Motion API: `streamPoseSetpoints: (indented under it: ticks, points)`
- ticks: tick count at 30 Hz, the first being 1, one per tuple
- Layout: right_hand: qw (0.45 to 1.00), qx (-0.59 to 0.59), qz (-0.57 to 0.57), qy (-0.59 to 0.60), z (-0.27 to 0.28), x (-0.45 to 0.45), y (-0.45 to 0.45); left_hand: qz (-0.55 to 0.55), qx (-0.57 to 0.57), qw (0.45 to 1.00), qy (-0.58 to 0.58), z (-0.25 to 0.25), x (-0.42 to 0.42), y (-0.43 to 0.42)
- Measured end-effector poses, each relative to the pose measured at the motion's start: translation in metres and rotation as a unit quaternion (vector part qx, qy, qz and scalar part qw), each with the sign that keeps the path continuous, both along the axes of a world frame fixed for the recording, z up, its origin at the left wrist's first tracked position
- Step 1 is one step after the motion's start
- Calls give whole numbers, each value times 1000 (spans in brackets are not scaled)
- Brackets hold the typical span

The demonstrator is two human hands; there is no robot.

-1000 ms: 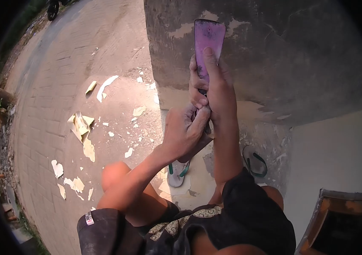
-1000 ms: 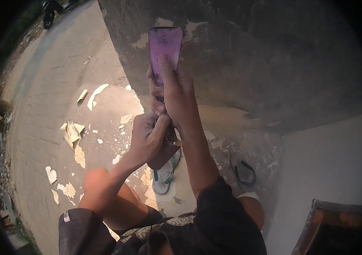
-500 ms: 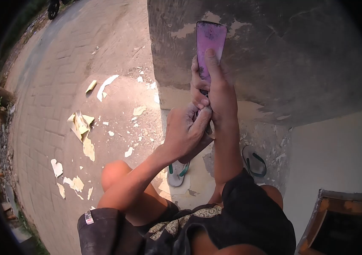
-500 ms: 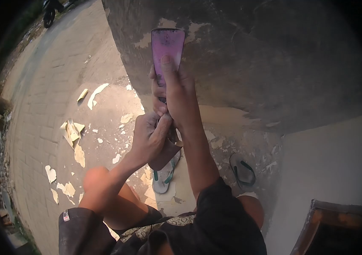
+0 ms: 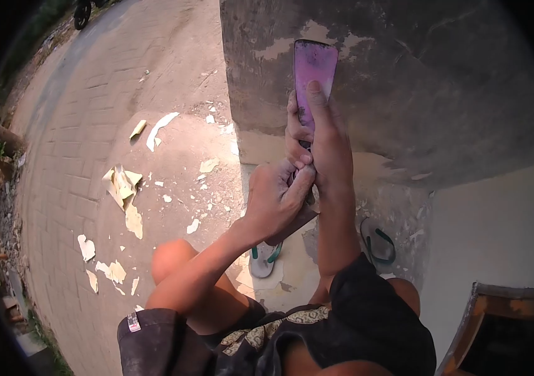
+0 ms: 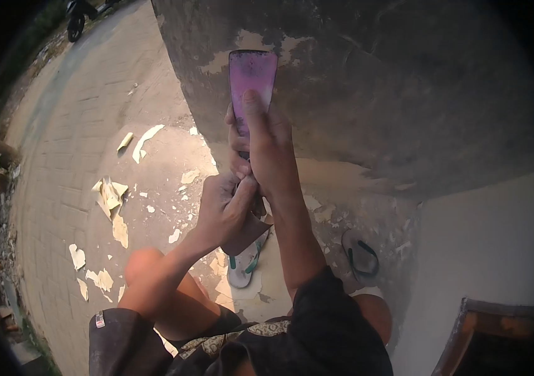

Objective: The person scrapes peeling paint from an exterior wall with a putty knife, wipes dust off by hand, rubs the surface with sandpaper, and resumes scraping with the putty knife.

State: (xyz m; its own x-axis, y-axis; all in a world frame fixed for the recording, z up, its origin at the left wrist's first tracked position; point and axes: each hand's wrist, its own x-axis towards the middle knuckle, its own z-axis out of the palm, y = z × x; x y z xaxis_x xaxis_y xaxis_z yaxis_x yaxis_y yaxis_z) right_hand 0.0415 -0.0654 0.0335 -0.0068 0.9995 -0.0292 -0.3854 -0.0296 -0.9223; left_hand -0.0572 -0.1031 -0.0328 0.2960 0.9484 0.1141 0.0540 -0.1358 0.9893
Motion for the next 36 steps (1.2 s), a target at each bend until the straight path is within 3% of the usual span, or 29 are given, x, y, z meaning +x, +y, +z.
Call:
streamPoseSetpoints:
  ticks: [12,15,24,30,31,36]
  points:
    - [1000,20,-1,-18,-7,3,8,3,46,998,45,-4,0,8]
    - [999,37,10,7,-9,3,8,17,-7,1000,-16,-5,4,6]
    - [998,46,-20,-37,-8,3,10,16,-3,1000,13,-7,5,11]
    - [998,47,8,-32,-1,4,11,21,-9,999,-41,-4,7,11]
    - [999,36,4,-22,-7,3,11,34,-11,999,-2,-25,7,7]
    - [1000,7,-21,5,-42,-3,-2,6,15,998,55,-35,-9,7]
